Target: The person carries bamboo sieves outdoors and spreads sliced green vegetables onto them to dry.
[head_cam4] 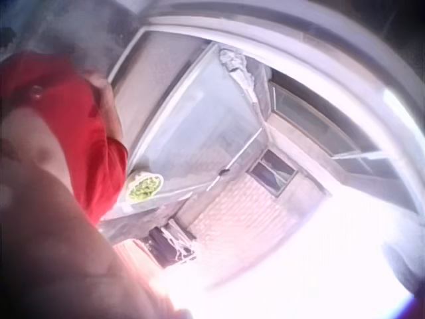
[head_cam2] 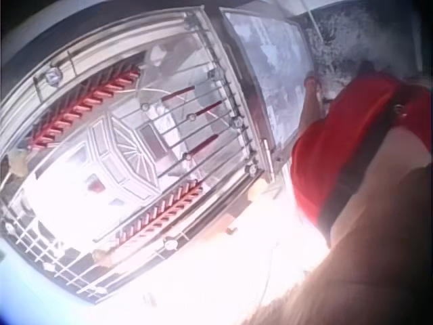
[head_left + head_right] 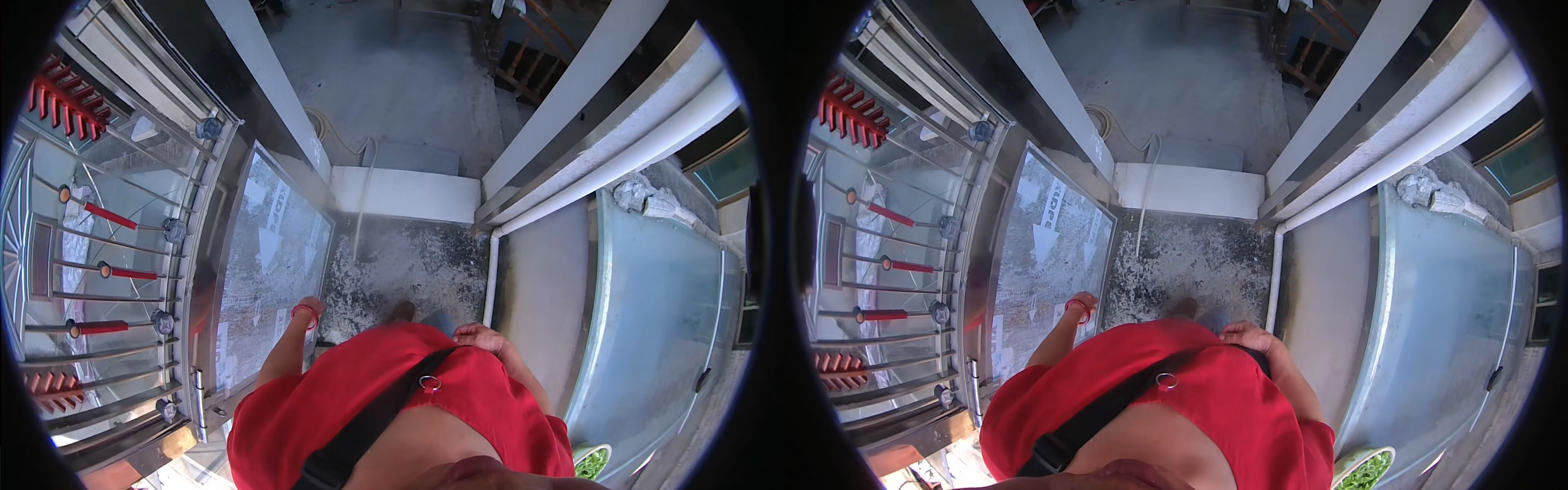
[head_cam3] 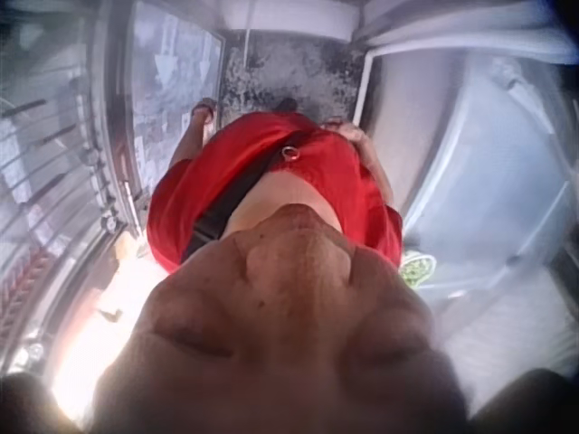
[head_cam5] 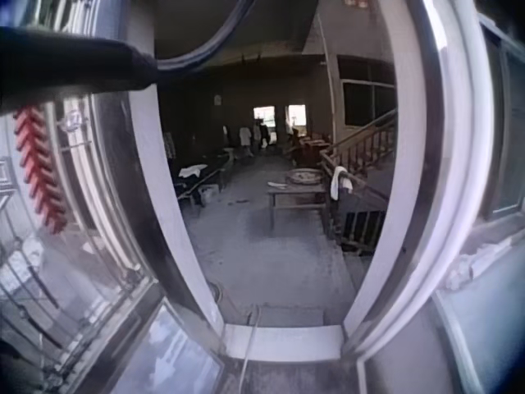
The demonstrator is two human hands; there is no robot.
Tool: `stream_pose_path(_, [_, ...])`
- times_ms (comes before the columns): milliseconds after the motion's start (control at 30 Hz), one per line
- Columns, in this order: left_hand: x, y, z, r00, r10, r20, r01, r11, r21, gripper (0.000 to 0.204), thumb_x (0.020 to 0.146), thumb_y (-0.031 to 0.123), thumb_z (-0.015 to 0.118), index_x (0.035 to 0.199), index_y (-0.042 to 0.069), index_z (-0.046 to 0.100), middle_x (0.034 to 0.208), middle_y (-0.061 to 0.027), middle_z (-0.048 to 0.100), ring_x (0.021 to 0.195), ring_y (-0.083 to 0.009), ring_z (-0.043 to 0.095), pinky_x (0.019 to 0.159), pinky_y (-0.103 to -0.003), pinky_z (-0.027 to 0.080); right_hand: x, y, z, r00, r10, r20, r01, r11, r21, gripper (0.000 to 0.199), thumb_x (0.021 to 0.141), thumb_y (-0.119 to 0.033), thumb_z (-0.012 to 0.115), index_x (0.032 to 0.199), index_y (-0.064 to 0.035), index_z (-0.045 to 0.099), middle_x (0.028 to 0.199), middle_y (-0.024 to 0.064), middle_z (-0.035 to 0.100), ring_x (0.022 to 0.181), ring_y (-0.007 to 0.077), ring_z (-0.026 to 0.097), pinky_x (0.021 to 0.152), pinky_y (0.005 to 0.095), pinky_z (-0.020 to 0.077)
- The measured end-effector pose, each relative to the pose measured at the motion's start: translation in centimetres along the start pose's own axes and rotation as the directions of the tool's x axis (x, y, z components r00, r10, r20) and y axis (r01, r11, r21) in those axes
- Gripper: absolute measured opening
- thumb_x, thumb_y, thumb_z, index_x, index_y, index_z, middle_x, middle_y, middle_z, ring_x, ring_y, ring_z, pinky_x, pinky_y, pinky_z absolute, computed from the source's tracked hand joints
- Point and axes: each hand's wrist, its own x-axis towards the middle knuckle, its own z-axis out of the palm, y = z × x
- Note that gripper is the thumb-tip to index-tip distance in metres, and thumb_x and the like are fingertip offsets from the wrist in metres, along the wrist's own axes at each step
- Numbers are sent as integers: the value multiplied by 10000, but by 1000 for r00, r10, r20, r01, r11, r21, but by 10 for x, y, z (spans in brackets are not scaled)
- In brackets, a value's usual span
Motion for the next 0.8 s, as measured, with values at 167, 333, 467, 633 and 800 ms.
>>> stream_pose_path(167, [28,81,-13,949,-132,288,303,115,-946,236,889,275,524,806,61,578,681,-39,605,516,-118,525,454,-262,412,5,11,-25,980,171,98,-177,982,60,134,868,-176,604,845,-46,625,780,-45,604,752,52,536,703,222,440])
stream_pose_path(333, [93,85,-127,988,-122,99,103,32,-994,262,872,302,555,836,46,596,735,-48,645,532,-122,540,488,-274,437,20,-39,-84,966,219,139,-244,951,193,160,880,-187,595,855,-35,636,792,-44,615,747,48,539,704,228,451])
stream_pose_path(467, [148,41,-94,997,-18,77,71,611,-788,241,830,277,557,830,45,624,760,-93,652,654,-183,603,581,-325,481,42,-89,-145,971,218,102,-241,897,372,141,882,-155,581,880,-26,638,797,-38,619,735,48,541,693,225,455])
stream_pose_path(633, [170,-23,4,966,-151,210,251,743,-620,246,728,278,667,868,78,692,896,-141,668,885,-301,640,773,-397,501,101,-121,-221,980,173,101,-195,943,271,160,870,-152,578,934,-22,644,833,-4,638,766,83,567,724,245,466])
stream_pose_path(800, [173,-55,77,964,-97,246,217,822,-527,360,730,400,671,875,72,696,901,-119,677,876,-283,643,777,-399,488,175,-191,-250,979,77,190,-102,987,125,165,868,-157,579,937,-21,643,840,5,640,775,91,570,731,252,466])
